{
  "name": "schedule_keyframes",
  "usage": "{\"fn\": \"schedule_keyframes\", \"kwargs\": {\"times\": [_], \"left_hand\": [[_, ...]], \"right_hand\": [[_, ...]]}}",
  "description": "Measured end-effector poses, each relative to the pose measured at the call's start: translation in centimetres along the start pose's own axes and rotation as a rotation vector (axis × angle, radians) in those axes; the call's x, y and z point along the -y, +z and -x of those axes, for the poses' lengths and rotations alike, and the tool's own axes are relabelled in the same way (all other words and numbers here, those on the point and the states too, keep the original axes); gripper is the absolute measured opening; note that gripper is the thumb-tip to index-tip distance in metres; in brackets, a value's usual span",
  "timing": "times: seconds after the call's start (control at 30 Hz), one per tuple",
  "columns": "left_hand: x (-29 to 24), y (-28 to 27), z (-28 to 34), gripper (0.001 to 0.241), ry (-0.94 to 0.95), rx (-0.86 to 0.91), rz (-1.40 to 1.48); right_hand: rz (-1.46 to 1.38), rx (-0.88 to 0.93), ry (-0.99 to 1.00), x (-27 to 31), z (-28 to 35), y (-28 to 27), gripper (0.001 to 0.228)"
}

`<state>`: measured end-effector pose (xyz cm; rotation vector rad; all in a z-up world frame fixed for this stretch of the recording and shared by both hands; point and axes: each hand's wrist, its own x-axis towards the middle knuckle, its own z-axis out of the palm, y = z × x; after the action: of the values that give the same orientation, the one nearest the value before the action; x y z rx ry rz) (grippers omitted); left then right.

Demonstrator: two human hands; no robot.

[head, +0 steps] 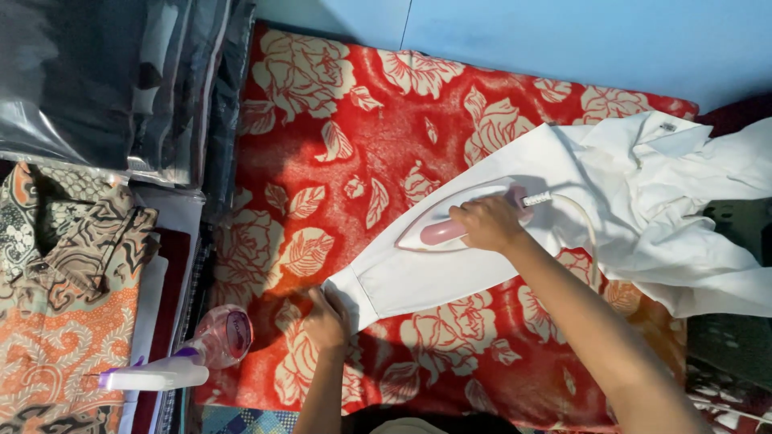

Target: The person irons a white long-sleeved shirt on a red floral-patterned surface. They smooth the fabric with their hands, use a pink iron to press the sleeves and body, and reposition the shirt to iron different sections.

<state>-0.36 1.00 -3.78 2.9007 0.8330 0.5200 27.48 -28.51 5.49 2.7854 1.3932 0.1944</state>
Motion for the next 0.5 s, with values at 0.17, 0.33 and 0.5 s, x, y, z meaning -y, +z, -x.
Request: {"fn": "schedule_keyframes", "kwargs": {"times": [0.17,0.33,0.5], "left_hand": [[0.3,0.5,0.2,0.025,0.004,0.037,0.058],[0.1,0.1,0.2,0.021,-0.035,0.039,0.018],[-0.2,-0.3,-0.4,0.015,-0.029,-0.001,0.021]], "right_hand": [[0.0,-0.008,-0.051,-2.2,1.1,0.6,0.033],[0.067,-0.015,0.005,-6.1,3.4,-1.0,0.019],[0.076,-0.028,0.0,-4.9,3.1,0.2,0.032]]}}
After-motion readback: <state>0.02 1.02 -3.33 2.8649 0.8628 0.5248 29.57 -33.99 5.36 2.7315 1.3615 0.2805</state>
